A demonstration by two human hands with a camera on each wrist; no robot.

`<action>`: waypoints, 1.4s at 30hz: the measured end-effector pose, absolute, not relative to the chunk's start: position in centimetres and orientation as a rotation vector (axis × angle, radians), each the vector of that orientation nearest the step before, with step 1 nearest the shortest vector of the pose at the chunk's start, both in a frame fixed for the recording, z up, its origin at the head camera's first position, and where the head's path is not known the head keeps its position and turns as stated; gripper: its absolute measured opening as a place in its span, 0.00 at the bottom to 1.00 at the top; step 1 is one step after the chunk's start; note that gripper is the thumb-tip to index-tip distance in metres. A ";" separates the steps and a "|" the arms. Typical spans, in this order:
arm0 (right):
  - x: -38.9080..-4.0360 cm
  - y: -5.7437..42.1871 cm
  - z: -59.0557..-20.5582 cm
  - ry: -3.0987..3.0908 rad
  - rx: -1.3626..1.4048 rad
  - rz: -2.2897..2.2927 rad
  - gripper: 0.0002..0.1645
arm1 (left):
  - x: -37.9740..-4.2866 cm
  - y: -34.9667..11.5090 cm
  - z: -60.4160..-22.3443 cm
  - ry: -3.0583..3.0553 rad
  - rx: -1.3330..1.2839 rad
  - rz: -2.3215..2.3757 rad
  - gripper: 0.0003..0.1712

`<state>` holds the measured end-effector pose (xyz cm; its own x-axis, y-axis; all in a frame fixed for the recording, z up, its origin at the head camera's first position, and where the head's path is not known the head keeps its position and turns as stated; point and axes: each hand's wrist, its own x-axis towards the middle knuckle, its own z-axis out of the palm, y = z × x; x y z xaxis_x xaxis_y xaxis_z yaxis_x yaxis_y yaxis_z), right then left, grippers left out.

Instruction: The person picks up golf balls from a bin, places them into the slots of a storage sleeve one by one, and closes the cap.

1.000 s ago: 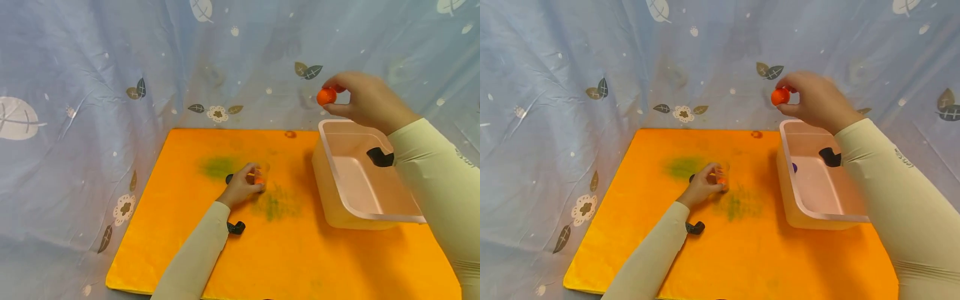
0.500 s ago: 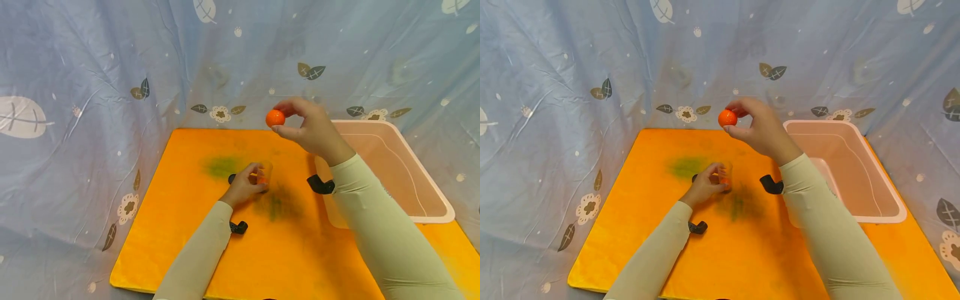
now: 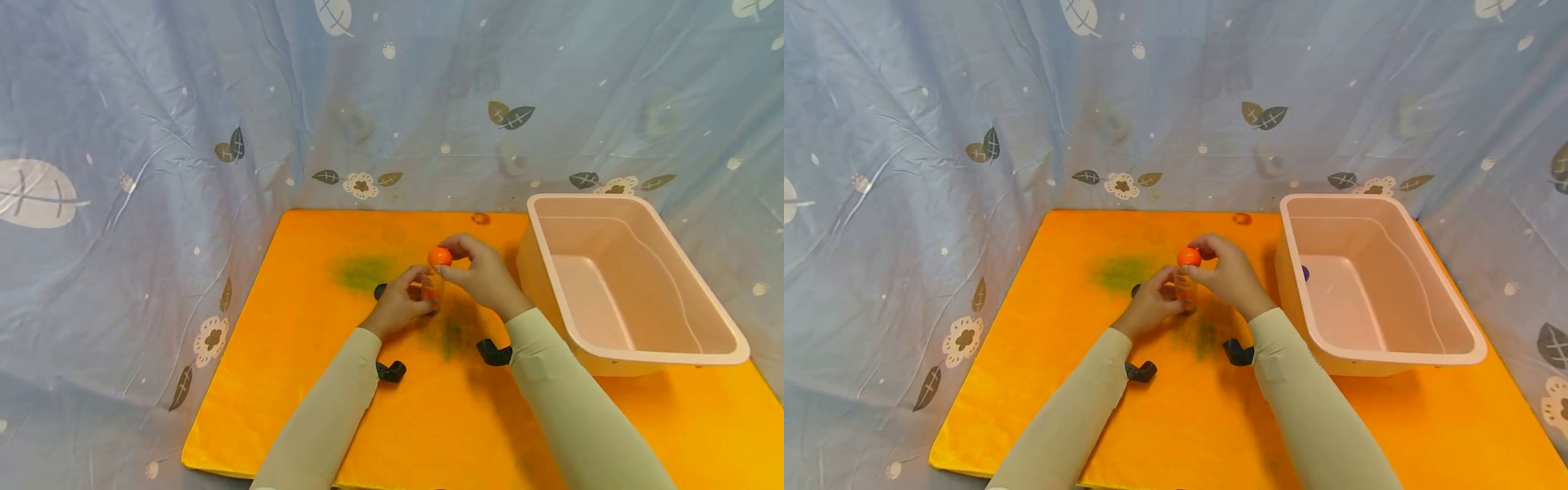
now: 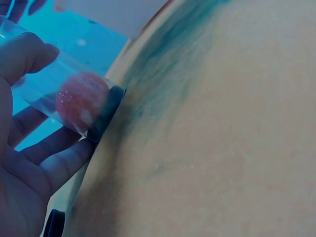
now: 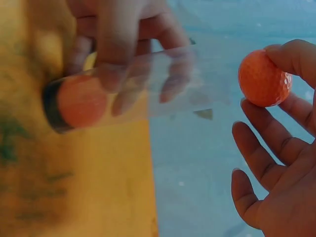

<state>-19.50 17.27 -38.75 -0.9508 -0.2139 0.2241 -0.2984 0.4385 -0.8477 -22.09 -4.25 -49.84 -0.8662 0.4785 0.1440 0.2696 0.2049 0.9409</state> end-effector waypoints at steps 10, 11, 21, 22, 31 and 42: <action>-19.0 17.6 -40.4 -2.622 0.490 1.551 0.22 | -22.1 -4.1 -49.7 2.306 0.722 1.710 0.36; -19.0 17.6 -40.4 -2.628 0.490 1.547 0.23 | -22.1 -4.1 -49.7 2.305 0.719 1.712 0.36; -18.6 17.8 -39.6 -2.620 0.530 1.523 0.25 | -22.0 -3.9 -50.2 2.322 0.725 1.720 0.33; -18.4 17.7 -39.2 -2.620 0.559 1.492 0.25 | -22.0 -3.9 -50.3 2.323 0.727 1.717 0.32; -16.9 18.4 -28.6 -2.556 0.803 1.194 0.30 | -21.8 -4.0 -50.4 2.331 0.731 1.707 0.33; -19.7 28.1 -21.1 -2.562 0.415 1.242 0.31 | -22.0 -3.9 -50.7 2.347 0.724 1.683 0.35</action>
